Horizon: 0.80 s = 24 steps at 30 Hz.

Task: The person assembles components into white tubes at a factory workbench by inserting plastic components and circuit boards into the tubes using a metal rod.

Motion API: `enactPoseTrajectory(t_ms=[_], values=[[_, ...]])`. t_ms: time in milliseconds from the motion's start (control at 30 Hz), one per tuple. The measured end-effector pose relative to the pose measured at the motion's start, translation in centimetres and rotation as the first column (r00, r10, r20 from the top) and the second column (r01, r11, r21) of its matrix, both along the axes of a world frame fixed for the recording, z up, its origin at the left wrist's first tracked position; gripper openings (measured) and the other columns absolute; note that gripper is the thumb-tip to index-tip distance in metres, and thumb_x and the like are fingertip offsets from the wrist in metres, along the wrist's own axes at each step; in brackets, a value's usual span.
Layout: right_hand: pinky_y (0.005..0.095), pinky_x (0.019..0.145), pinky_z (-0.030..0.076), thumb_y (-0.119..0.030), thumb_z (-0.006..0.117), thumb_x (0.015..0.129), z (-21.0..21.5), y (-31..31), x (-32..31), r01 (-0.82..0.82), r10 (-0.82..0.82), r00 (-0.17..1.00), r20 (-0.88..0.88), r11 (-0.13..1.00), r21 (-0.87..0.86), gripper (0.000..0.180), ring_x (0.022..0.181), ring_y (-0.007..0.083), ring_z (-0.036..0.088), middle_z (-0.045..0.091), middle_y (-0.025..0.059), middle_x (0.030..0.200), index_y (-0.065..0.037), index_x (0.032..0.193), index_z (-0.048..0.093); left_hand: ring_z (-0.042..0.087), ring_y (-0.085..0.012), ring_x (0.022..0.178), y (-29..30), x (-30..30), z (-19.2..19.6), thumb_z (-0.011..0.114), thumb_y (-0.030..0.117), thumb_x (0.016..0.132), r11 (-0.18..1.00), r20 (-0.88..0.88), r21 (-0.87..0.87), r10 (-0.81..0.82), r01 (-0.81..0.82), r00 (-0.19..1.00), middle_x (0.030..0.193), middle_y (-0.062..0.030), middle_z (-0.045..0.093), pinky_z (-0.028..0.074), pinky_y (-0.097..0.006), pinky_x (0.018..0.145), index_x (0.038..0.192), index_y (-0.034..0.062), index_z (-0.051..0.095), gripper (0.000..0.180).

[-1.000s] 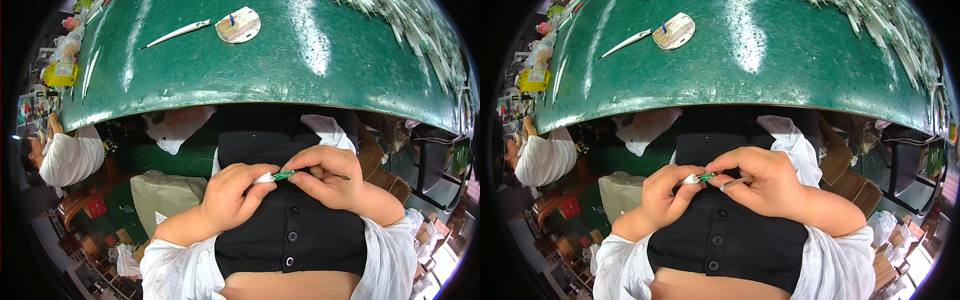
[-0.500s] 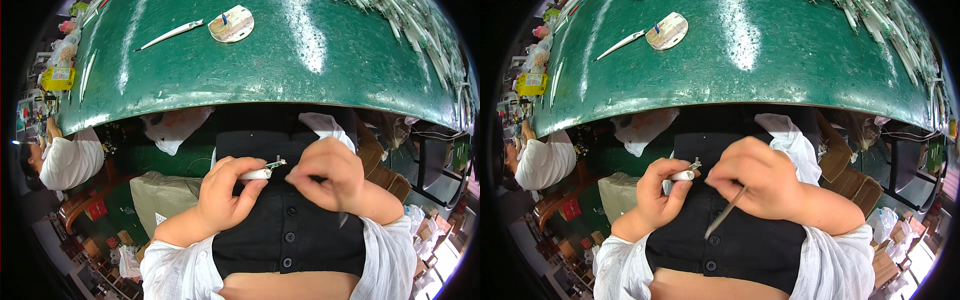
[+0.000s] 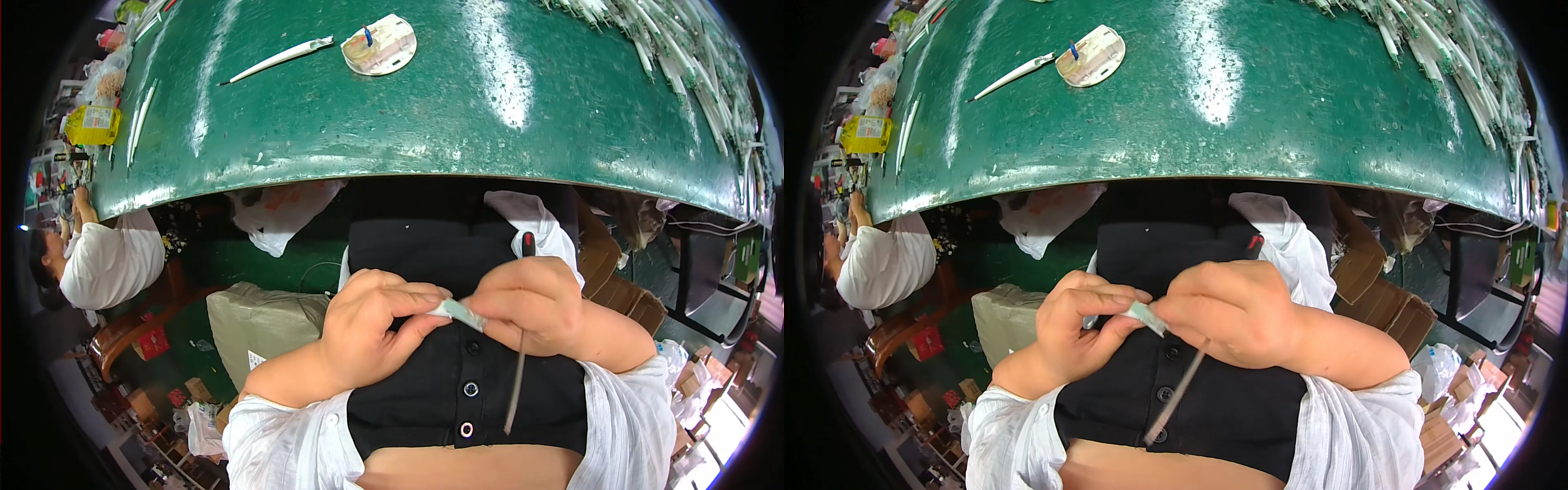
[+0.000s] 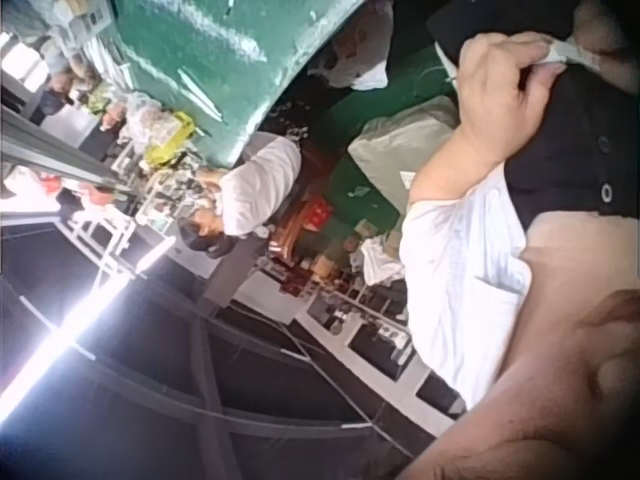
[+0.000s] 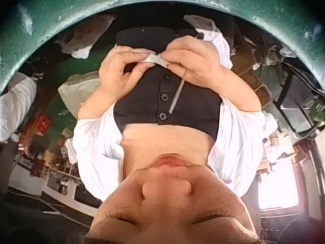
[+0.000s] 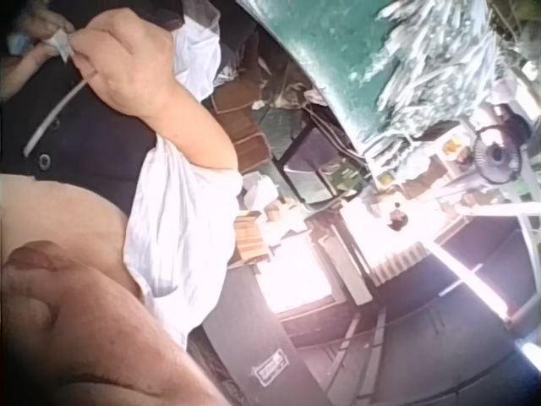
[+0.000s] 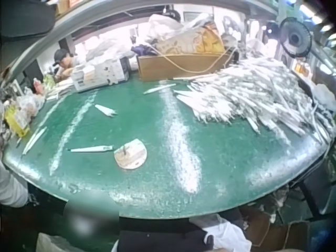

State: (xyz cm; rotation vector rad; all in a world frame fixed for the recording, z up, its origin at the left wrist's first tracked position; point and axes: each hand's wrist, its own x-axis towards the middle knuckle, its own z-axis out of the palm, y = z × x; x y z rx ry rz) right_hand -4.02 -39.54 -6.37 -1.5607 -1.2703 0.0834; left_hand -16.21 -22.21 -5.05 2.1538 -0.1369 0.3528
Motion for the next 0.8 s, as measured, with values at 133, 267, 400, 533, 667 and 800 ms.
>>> enactPoseTrajectory(t_ms=[133,267,400,533,667,800], values=[[0.0266,0.042,0.044,-0.004,0.073,0.062,-0.2,0.0,0.2,-0.069,0.064,0.996,0.057,0.994,0.083,0.025,0.053,0.0158,0.058,0.06,0.0053,0.076,-0.004,0.087,0.066,0.058,-0.0172,0.062,-0.2,0.3,-0.2,0.077,0.005,0.067,1.0,0.062,-0.012,0.02,-0.02,0.998,0.086,-0.0053,0.07,0.043,-0.027,0.057,0.089,0.0052,0.056,0.031],[0.0253,0.041,0.043,-0.006,0.068,0.065,-0.4,-0.1,0.5,-0.097,0.09,0.987,0.13,0.994,0.044,0.025,0.052,0.0138,0.056,0.06,0.0053,0.079,-0.004,0.089,0.066,0.058,-0.0171,0.061,-0.1,0.4,-0.4,0.077,0.005,0.067,1.0,0.066,-0.03,0.008,-0.006,0.998,0.085,-0.0059,0.07,0.044,-0.026,0.055,0.089,0.005,0.057,0.03],[0.0239,0.042,0.041,-0.011,0.066,0.067,0.2,-0.1,0.8,-0.126,0.129,0.96,0.248,0.992,-0.028,0.024,0.053,0.0117,0.055,0.06,0.0049,0.084,-0.005,0.09,0.065,0.059,-0.0177,0.061,0.0,0.3,-0.6,0.077,0.005,0.066,0.999,0.106,-0.035,-0.013,0.016,0.994,0.084,-0.0069,0.069,0.046,-0.026,0.054,0.088,0.0047,0.057,0.03],[0.0228,0.044,0.038,-0.015,0.065,0.07,1.0,0.2,0.1,-0.069,0.098,0.914,0.393,0.994,-0.086,0.023,0.054,0.0103,0.053,0.057,0.004,0.086,-0.004,0.091,0.062,0.058,-0.0173,0.06,0.2,0.1,-0.4,0.077,0.005,0.065,0.999,0.171,0.034,-0.018,0.012,0.985,0.084,-0.0065,0.069,0.044,-0.025,0.052,0.089,0.0046,0.058,0.03],[0.0238,0.044,0.04,-0.016,0.064,0.073,0.7,0.3,-0.7,0.001,0.036,0.926,0.377,0.995,-0.096,0.023,0.054,0.0108,0.053,0.053,0.0038,0.086,-0.004,0.093,0.059,0.057,-0.0155,0.062,0.5,0.0,-0.5,0.076,0.003,0.064,0.98,0.282,0.196,-0.027,-0.03,0.959,0.088,-0.0058,0.069,0.042,-0.024,0.051,0.093,0.0058,0.059,0.034],[0.0264,0.045,0.042,-0.015,0.062,0.074,0.7,0.5,-1.2,0.022,0.014,0.966,0.259,0.991,-0.132,0.022,0.054,0.0126,0.054,0.053,0.0046,0.086,-0.005,0.093,0.058,0.056,-0.0147,0.071,1.7,-0.6,0.5,0.075,0.001,0.065,0.962,0.259,0.271,-0.038,-0.035,0.965,0.097,-0.0048,0.069,0.042,-0.024,0.056,0.1,0.0096,0.058,0.04]])
